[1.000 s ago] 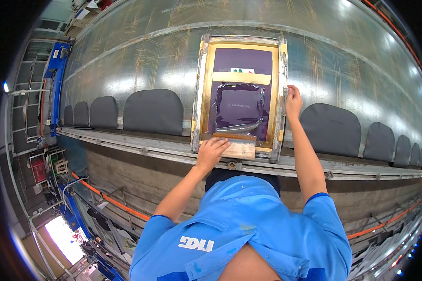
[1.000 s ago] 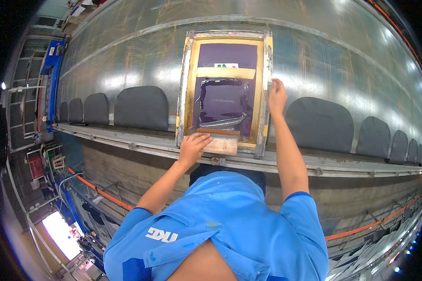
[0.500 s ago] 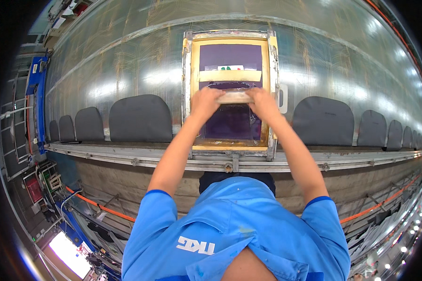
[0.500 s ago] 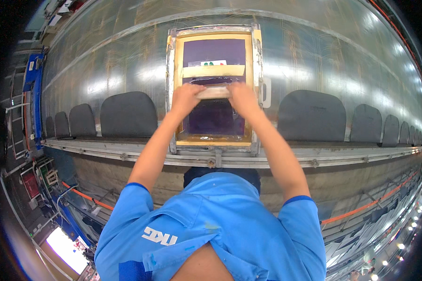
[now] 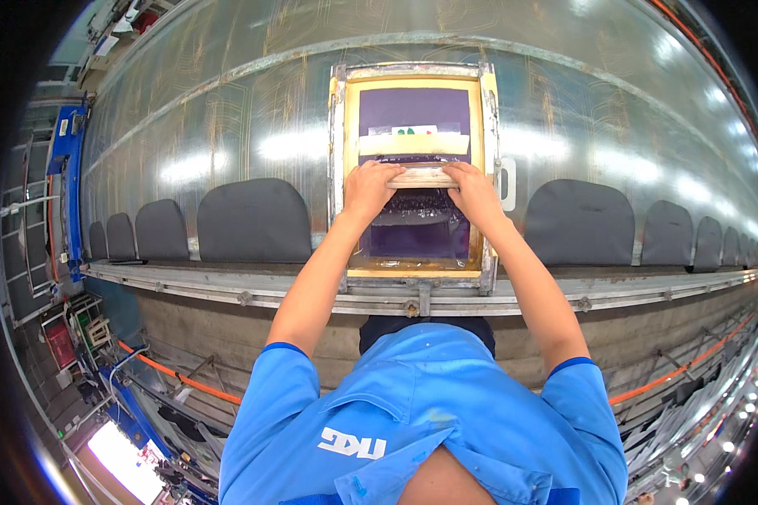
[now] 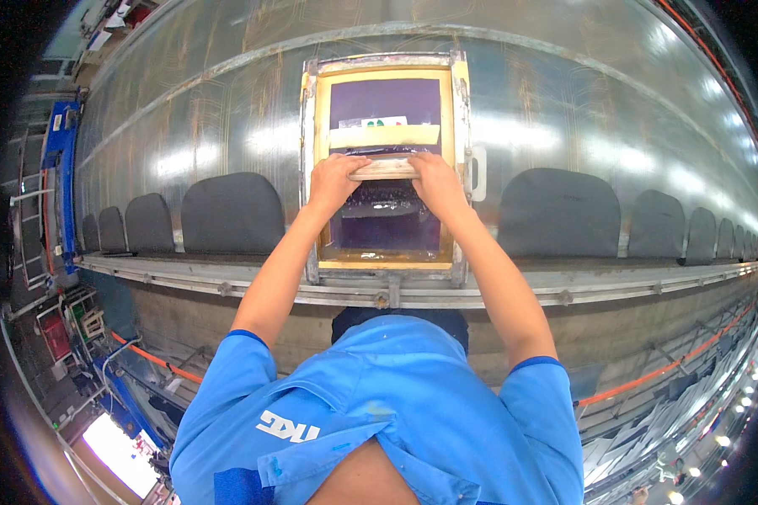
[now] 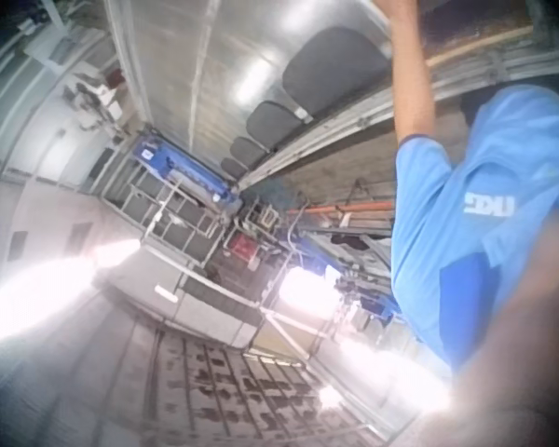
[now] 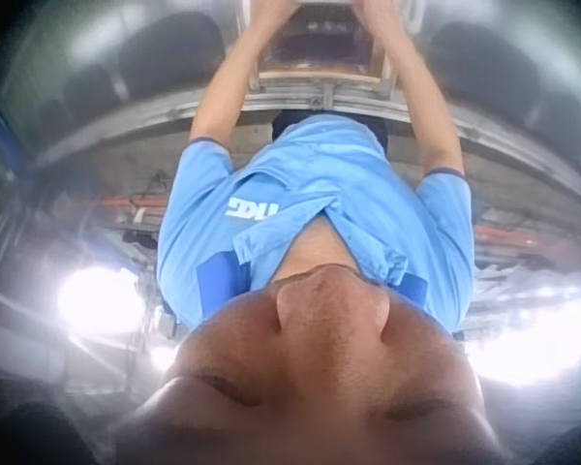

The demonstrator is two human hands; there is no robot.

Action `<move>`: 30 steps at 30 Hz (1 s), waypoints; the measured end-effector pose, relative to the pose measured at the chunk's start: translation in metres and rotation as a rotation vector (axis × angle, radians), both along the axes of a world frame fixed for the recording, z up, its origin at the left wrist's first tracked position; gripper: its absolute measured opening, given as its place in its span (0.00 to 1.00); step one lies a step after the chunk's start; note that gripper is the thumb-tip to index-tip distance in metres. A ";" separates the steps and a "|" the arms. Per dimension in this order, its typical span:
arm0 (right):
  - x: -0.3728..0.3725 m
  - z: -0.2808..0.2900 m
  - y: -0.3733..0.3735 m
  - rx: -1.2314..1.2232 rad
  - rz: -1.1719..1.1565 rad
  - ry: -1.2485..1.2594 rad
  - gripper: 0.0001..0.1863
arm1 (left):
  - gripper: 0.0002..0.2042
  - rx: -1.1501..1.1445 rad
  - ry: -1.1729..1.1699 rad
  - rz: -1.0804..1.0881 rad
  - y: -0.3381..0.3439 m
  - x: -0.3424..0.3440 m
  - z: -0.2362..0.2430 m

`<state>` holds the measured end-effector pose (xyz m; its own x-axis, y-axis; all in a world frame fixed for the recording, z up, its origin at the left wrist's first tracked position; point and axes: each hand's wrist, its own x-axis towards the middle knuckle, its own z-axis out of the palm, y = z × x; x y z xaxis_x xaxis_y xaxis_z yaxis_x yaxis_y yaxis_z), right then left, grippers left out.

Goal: The person uses a squeegee to spread purple ink across a screen-printing frame placed on a conveyor belt. They repeatedly pull the squeegee across the screen to coat the fabric underneath, then lift and reposition the frame to continue printing on the next section.

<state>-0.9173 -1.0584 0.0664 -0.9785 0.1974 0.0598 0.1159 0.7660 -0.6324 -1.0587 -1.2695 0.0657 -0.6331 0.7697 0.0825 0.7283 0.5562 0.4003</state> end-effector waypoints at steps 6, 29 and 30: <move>-0.019 -0.014 0.016 -0.044 -0.066 0.015 0.22 | 0.19 -0.021 0.015 -0.013 0.021 -0.022 -0.006; 0.035 -0.092 0.083 -0.345 -0.699 0.146 0.18 | 0.29 -0.019 -0.016 -0.079 -0.065 0.116 -0.014; 0.029 -0.104 0.089 -0.407 -0.674 0.120 0.17 | 0.30 -0.014 -0.005 -0.087 -0.066 0.118 -0.016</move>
<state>-0.8886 -0.9695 -0.0375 -0.6321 0.7734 -0.0470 0.3855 0.2613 -0.8850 -0.9404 -1.3356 0.0496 -0.5644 0.8226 0.0687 0.7719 0.4965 0.3970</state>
